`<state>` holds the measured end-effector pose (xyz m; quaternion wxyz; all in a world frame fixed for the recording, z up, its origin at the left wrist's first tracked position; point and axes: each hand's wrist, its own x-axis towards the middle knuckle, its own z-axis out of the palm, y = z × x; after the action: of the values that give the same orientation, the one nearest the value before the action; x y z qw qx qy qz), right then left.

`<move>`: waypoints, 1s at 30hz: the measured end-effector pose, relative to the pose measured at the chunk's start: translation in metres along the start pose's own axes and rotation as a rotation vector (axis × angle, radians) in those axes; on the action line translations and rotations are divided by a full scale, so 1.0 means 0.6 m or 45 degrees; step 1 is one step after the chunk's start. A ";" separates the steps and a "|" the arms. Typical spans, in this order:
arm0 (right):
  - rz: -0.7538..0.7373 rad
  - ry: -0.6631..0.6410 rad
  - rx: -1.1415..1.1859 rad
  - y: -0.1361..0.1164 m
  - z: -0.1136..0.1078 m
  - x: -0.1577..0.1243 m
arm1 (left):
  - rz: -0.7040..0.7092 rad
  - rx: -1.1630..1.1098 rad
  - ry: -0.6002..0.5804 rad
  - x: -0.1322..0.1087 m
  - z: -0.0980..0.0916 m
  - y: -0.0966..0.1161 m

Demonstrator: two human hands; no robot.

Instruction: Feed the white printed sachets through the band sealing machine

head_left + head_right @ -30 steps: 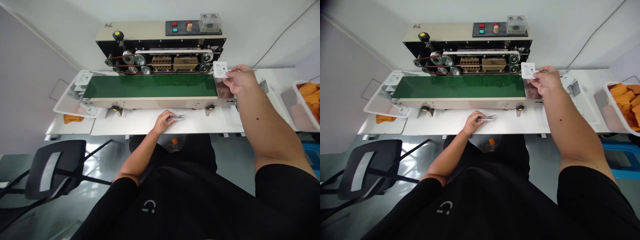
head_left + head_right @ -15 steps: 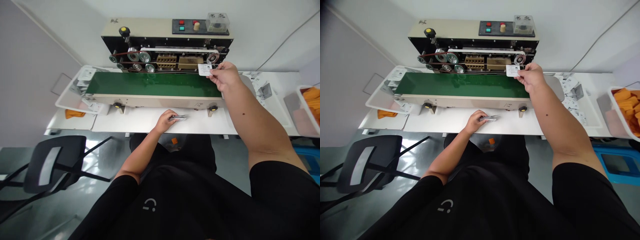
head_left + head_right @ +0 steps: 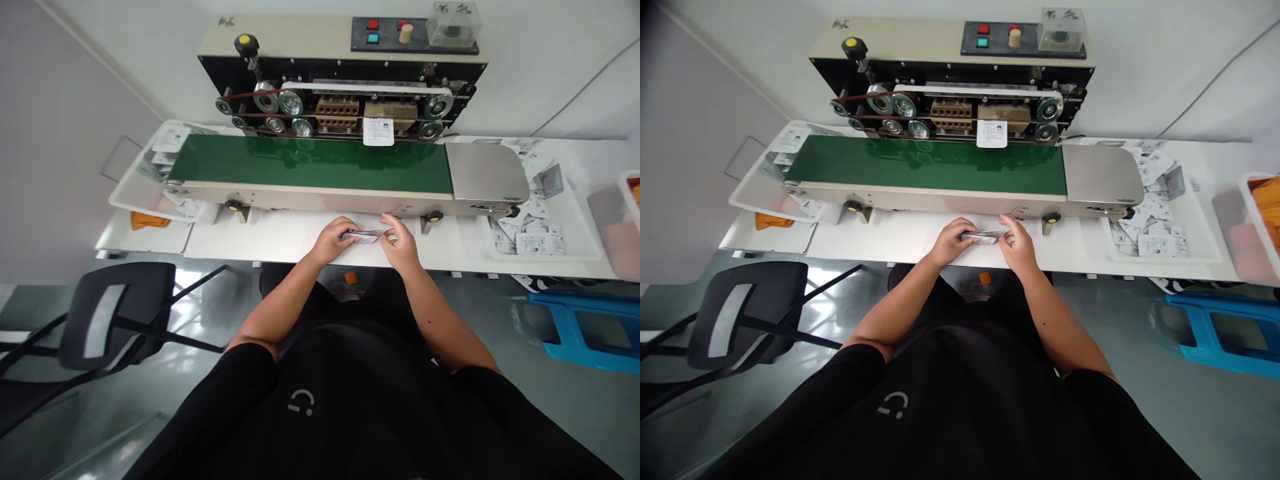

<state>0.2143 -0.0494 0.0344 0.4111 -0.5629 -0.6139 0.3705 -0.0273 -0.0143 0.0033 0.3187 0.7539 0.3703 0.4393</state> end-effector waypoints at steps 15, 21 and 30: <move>0.254 0.098 0.387 0.065 0.013 0.019 | -0.179 0.182 -0.061 0.002 0.001 0.007; 0.221 0.172 0.430 0.058 0.011 0.016 | -0.266 0.229 0.003 -0.002 0.004 0.003; 0.060 0.472 0.555 -0.024 -0.056 -0.009 | -0.318 0.240 0.047 -0.002 0.004 0.005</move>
<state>0.2396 -0.0561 0.0603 0.6188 -0.5336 -0.4209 0.3940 -0.0246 -0.0173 0.0040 0.2918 0.7205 0.5065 0.3732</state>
